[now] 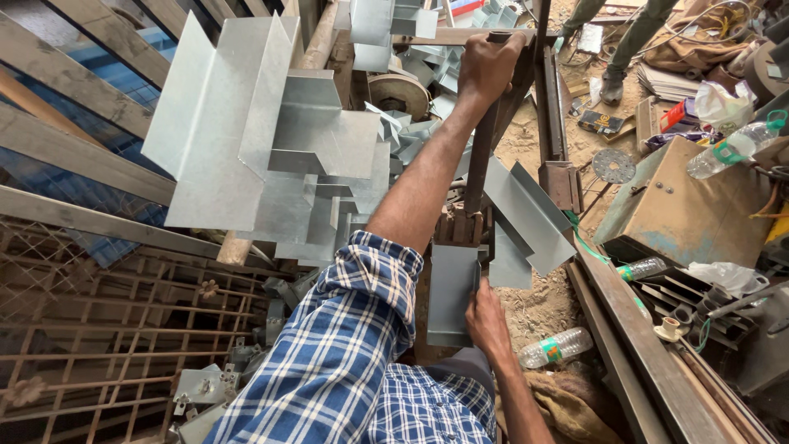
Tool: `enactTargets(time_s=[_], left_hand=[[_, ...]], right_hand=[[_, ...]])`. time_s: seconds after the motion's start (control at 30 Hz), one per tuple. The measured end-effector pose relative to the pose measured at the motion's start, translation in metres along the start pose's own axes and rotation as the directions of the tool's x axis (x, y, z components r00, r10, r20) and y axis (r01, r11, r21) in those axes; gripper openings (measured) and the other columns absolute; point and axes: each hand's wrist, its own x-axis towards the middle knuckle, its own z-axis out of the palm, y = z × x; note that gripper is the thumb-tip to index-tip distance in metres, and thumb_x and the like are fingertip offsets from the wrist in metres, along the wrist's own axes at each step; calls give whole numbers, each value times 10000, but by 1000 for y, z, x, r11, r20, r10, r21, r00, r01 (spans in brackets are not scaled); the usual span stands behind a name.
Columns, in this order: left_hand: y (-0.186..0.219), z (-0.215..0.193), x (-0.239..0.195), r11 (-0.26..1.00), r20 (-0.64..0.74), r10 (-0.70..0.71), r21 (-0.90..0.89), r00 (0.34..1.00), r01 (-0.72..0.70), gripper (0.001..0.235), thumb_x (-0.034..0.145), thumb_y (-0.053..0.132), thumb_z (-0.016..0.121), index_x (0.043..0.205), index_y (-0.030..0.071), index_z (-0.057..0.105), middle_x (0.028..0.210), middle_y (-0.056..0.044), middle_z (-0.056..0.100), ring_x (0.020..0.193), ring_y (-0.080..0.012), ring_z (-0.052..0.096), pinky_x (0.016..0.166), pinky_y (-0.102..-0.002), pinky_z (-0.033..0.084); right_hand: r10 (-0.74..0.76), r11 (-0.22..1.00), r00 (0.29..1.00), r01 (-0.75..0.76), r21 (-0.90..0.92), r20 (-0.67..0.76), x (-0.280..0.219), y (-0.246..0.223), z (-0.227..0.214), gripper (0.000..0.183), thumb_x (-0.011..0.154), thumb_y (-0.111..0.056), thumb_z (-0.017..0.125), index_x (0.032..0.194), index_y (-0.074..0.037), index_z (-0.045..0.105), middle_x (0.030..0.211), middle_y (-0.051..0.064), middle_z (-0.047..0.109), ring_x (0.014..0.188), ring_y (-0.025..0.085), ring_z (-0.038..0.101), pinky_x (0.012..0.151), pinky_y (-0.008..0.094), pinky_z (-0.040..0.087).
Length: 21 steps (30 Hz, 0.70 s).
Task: The person bends metal components using a manual bending machine. The person picks up a pre-cut metal piece, places it into the machine, and pulls a lever to bend the metal into a specific shape.
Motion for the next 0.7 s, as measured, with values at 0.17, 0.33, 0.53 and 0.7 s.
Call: enactTargets(time_s=[0.17,0.33,0.53,0.7], left_hand=[[8,-2,-4,1000,-13,-4,4,1000,4,422,838,335,601,454,165,560,360,-8,549,266,-110,574,271,-304,481],[21,-6,-11,1000,-2,10,-3,1000,-10,412,836,328,597,460,164,565,367,-5,553,275,-114,580,287,-315,502],[19,-6,-11,1000,-18,-12,-10,1000,11,404,826,319,618,456,162,577,377,-6,567,280,-117,592,299,-308,515],[11,-3,-8,999,5,9,-36,1000,-9,385,835,330,602,487,170,563,388,-8,549,287,-115,564,273,-327,482]], right_hand=[[140,988,988,-144,60,57,-1,-28,-19,201,1029,-101,409,1159,10,515,926,193,666,769,291,690,667,473,600],[28,997,999,-25,71,-33,2,-27,-20,201,1018,-80,421,1182,1,505,927,217,664,799,312,677,704,490,572],[31,998,1000,-30,58,-8,12,-20,-16,183,1039,-94,406,1161,0,506,897,209,662,765,309,667,646,470,578],[80,992,996,-84,90,47,15,-25,-21,185,1046,-84,364,1150,-18,501,868,167,653,714,267,680,585,414,608]])
